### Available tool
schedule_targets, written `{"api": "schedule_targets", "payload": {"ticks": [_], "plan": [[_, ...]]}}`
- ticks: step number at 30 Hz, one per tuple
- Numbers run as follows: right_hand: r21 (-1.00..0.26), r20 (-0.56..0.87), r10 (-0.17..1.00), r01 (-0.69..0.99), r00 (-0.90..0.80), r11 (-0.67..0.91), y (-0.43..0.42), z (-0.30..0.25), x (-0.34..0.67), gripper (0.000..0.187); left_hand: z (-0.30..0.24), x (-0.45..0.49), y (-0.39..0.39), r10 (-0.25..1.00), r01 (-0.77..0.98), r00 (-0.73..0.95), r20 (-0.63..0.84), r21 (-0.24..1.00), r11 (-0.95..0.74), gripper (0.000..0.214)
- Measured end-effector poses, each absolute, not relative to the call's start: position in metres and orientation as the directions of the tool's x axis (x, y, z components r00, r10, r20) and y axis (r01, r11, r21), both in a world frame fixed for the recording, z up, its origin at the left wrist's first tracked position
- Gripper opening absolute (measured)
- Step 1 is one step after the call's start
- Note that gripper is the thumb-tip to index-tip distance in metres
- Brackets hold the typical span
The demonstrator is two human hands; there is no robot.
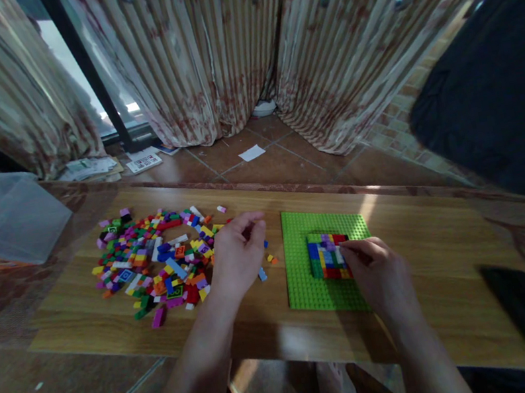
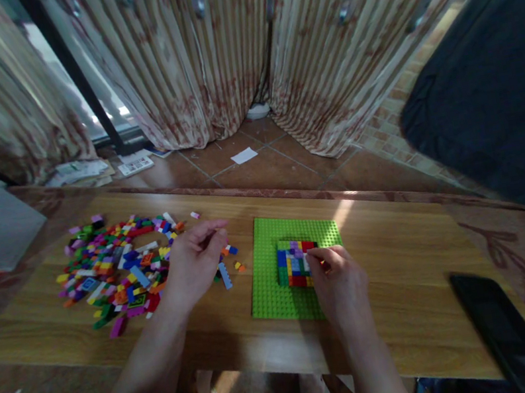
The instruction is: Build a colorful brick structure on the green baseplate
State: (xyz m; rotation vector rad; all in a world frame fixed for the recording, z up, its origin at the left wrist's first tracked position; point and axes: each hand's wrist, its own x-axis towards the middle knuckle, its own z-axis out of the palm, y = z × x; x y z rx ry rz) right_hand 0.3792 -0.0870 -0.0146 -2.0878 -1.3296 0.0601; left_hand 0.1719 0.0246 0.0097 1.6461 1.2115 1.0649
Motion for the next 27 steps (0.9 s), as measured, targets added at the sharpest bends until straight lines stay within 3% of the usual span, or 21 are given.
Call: {"api": "schedule_targets", "payload": {"ticks": [10,27], "plan": [[-0.608,0.153,0.874,0.741,0.462,-0.285,-0.0948,-0.0146,0.3857,0.03,0.0056,0.1716,0.0252,0.965,0.285,0.188,0.183,0.93,-0.232,0.024],[-0.551,0.251,0.877,0.805,0.41,-0.219,-0.094,-0.0171,0.3832,0.029,0.0059,0.1712,0.0248,0.964,0.292,0.188,0.19,0.926,-0.239,0.024]]}}
